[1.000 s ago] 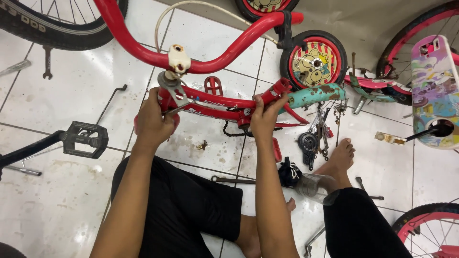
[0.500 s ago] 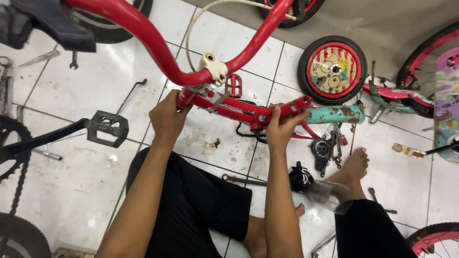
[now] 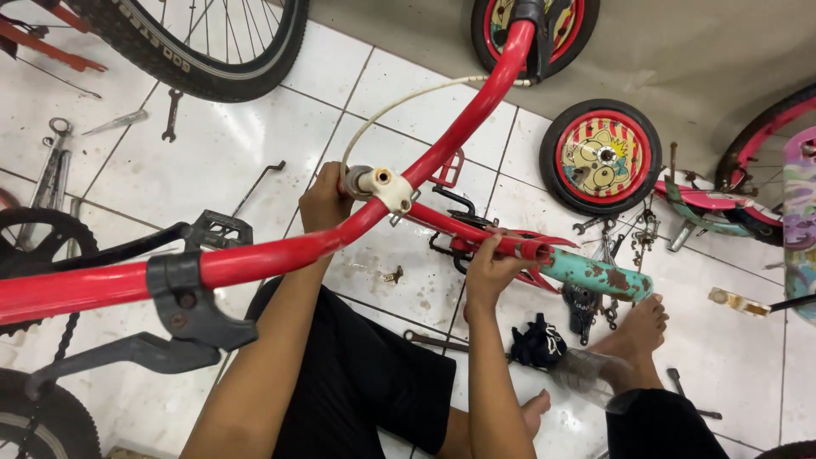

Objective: The person sits on the floor and cleans a red bicycle frame using a black cloth. They wipe the chain, gears, and frame, then dip the cloth into a plastic bottle of liquid to continue cleaning the handlebars and other parts of the bike.

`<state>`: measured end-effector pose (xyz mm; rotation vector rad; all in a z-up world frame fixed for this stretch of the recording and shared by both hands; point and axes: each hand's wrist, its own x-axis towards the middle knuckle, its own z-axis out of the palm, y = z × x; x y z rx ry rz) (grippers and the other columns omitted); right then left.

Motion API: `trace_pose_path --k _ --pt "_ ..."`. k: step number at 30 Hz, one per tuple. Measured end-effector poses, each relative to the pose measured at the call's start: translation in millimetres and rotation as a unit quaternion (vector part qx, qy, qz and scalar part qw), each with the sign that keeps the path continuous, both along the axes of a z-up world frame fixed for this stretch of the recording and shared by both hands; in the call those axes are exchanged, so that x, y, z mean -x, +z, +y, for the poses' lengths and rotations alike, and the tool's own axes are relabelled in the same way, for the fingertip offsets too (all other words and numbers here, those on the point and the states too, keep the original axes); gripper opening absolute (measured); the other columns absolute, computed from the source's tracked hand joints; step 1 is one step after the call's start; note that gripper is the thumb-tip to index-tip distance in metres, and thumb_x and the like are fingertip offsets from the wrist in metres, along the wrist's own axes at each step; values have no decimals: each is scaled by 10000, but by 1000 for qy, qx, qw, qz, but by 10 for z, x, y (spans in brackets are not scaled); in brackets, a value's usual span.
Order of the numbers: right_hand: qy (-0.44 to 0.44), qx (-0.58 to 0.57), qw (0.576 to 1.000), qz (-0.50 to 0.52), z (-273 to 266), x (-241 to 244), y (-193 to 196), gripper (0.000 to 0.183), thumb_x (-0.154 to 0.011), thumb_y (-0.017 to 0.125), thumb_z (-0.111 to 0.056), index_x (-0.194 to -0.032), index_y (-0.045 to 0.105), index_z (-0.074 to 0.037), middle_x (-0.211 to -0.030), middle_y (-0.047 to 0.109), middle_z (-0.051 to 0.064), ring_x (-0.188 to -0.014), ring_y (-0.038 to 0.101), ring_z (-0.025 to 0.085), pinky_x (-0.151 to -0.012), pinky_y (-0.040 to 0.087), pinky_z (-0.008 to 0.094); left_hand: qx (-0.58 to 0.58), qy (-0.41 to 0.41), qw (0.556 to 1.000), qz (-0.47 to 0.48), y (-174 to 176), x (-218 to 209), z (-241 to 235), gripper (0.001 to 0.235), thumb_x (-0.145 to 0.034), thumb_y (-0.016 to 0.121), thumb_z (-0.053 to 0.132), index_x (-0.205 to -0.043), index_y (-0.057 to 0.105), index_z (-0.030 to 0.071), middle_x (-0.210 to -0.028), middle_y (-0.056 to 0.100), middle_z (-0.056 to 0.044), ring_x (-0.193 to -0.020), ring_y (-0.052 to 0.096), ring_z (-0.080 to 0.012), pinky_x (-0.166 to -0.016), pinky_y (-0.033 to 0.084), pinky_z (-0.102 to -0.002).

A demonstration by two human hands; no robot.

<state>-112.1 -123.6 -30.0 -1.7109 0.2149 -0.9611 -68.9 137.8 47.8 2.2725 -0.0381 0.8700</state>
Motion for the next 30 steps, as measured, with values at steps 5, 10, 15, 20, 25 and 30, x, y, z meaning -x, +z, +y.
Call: trace_pose_path --k 5,10,15,20,25,30 --pt "-1 3 1000 -8 -12 -25 27 644 -969 600 54 -1453 184 -27 -1023 624 206 -925 673 325 -967 498 493 23 -6 998 54 78 87 -10 348 -864 834 147 -1121 600 161 -892 657 -65 -842 703 -364 -735 563 -462" --pt "1 -27 1000 0 -24 -36 -142 662 -935 646 60 -1440 231 -44 -1057 646 174 -974 679 291 -972 506 470 40 -38 994 92 320 160 4 282 -888 807 103 -1092 621 161 -907 620 -43 -866 690 -336 -776 562 -461" --pt "2 -42 999 16 -33 36 -19 704 -955 691 25 -1483 236 -74 -1233 563 227 -1079 652 323 -991 509 469 72 -80 984 141 419 147 53 343 -845 811 15 -1125 631 97 -926 634 -112 -887 698 -369 -789 572 -480" --pt "3 -87 995 48 -115 148 44 850 -985 698 -3 -1531 55 -104 -1362 428 280 -1206 608 405 -1021 507 517 98 -83 972 197 309 89 113 415 -819 825 23 -1181 621 35 -957 657 -184 -955 695 -435 -855 566 -547" --pt "-13 -129 988 88 138 264 474 877 -984 714 -41 -1508 11 -66 -1396 336 331 -1195 585 439 -1008 493 531 38 -51 971 229 55 62 187 492 -792 862 141 -1207 610 60 -972 675 -128 -1005 660 -394 -922 495 -583" --pt "16 -130 969 208 42 224 451 882 -955 741 -219 -1502 81 -14 -1390 455 306 -1241 586 416 -1058 486 522 48 -27 975 215 91 107 171 528 -812 865 165 -1244 580 61 -1030 697 -137 -1058 617 -361 -966 435 -557"
